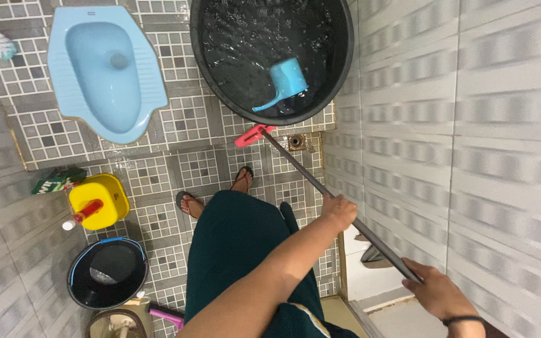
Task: The person cleans the floor of a small bathroom using a long-handled brush, repeatedly scrubbing the tiles and the area around a blue squat toilet while water runs into a large black container.
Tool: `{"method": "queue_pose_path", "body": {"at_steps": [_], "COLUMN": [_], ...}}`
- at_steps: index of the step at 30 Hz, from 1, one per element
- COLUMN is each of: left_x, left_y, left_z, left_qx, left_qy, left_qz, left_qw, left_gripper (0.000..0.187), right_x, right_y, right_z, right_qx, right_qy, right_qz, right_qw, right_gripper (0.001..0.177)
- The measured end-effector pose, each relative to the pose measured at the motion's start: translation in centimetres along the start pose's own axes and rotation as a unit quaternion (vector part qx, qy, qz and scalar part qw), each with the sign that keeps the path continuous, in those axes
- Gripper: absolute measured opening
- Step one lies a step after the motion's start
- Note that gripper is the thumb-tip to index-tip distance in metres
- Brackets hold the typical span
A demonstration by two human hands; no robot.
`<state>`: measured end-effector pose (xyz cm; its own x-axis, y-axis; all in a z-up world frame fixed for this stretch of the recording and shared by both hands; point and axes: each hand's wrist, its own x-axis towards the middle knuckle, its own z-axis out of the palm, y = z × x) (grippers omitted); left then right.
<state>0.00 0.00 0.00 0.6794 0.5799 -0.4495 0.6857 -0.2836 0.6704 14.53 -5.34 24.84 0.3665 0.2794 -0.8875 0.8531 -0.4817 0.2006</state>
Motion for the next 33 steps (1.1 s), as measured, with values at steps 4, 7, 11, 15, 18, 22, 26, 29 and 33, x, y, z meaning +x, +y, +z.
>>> {"method": "queue_pose_path", "body": {"at_steps": [4,7,11,15,18,22,26,29,33], "left_x": [-4.3,-7.2,-8.8,-11.9,-13.5,-13.8,-17.2,-17.5,-13.7], "left_y": [-5.0,-7.2,-9.6,-15.8,-18.4,-18.9,-19.6,-21.3,-24.4], "left_z": [-5.8,-8.4,-8.3,-9.3,-11.8,-17.8,-22.1,-23.6,-25.1], "left_qx": [-0.007,-0.026,-0.003,0.041,0.055,-0.007,-0.060,-0.100,-0.116], "left_qy": [-0.028,0.028,0.056,0.059,0.021,0.012,0.098,0.200,0.257], "left_qz": [-0.065,-0.088,-0.103,-0.099,-0.105,-0.075,-0.062,-0.069,-0.084], "left_qw": [0.997,0.995,0.993,0.993,0.993,0.997,0.991,0.972,0.956], "left_gripper": [0.017,0.027,0.028,0.039,0.027,0.027,0.041,0.041,0.036], "right_x": [0.1,-1.4,-3.0,-2.4,-3.3,-6.5,-13.5,-18.2,-22.4], "right_y": [-6.0,-10.3,-13.4,-18.6,-21.9,-26.4,-32.5,-36.2,-38.6], "right_z": [-1.4,-1.3,-0.4,3.7,4.9,0.4,-2.3,-3.8,-4.4], "right_qx": [0.028,0.010,-0.024,0.005,-0.022,-0.019,-0.108,-0.145,0.164], "right_qy": [0.004,0.003,0.023,0.008,0.036,0.069,0.125,0.305,0.403], "right_qz": [-0.107,-0.104,-0.124,-0.135,-0.136,-0.061,-0.034,-0.070,-0.334], "right_qw": [0.994,0.995,0.992,0.991,0.990,0.996,0.986,0.939,0.836], "right_gripper": [0.055,0.056,0.052,0.054,0.054,0.051,0.043,0.041,0.027]}}
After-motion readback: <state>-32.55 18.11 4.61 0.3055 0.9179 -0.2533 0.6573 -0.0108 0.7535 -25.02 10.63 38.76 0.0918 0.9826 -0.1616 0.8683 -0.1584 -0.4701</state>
